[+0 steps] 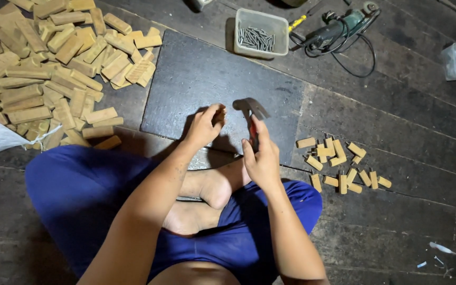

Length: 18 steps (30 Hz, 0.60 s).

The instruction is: The person sits on the floor and repeatedly hammers nails into small wooden blocks. They pick up a block, place a nail, hammer it in, and set the finished piece aside. The process is repeated for multiple blocks.

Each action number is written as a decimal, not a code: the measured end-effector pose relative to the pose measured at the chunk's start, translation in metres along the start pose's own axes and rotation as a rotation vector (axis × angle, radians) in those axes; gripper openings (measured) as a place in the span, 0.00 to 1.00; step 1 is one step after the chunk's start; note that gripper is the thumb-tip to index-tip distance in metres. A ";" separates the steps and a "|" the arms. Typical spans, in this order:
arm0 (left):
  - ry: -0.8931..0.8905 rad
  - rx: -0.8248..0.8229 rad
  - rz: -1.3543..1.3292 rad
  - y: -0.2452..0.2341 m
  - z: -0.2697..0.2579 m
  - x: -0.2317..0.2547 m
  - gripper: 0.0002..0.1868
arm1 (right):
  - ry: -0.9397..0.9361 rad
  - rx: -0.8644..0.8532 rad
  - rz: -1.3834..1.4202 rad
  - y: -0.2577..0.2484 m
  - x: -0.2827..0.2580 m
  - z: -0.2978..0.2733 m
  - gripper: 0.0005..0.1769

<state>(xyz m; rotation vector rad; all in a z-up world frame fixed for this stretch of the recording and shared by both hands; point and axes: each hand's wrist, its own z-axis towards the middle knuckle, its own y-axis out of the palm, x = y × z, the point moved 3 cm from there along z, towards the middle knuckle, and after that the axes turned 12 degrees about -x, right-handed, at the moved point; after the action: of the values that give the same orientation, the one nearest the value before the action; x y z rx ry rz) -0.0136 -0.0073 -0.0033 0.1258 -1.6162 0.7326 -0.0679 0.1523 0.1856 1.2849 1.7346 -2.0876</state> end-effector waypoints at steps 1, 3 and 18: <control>0.018 0.014 -0.016 0.000 0.000 0.000 0.19 | -0.004 0.033 -0.004 -0.001 -0.002 -0.001 0.36; 0.038 0.026 -0.030 0.003 0.002 -0.004 0.21 | -0.007 0.069 -0.006 0.005 -0.004 0.001 0.36; 0.028 -0.004 0.045 0.010 0.003 -0.026 0.14 | 0.000 -0.052 -0.021 0.031 0.014 0.009 0.36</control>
<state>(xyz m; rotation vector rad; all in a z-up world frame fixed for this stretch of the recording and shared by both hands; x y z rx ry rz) -0.0159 -0.0092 -0.0317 0.0765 -1.5984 0.7623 -0.0628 0.1400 0.1528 1.2574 1.7977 -2.0387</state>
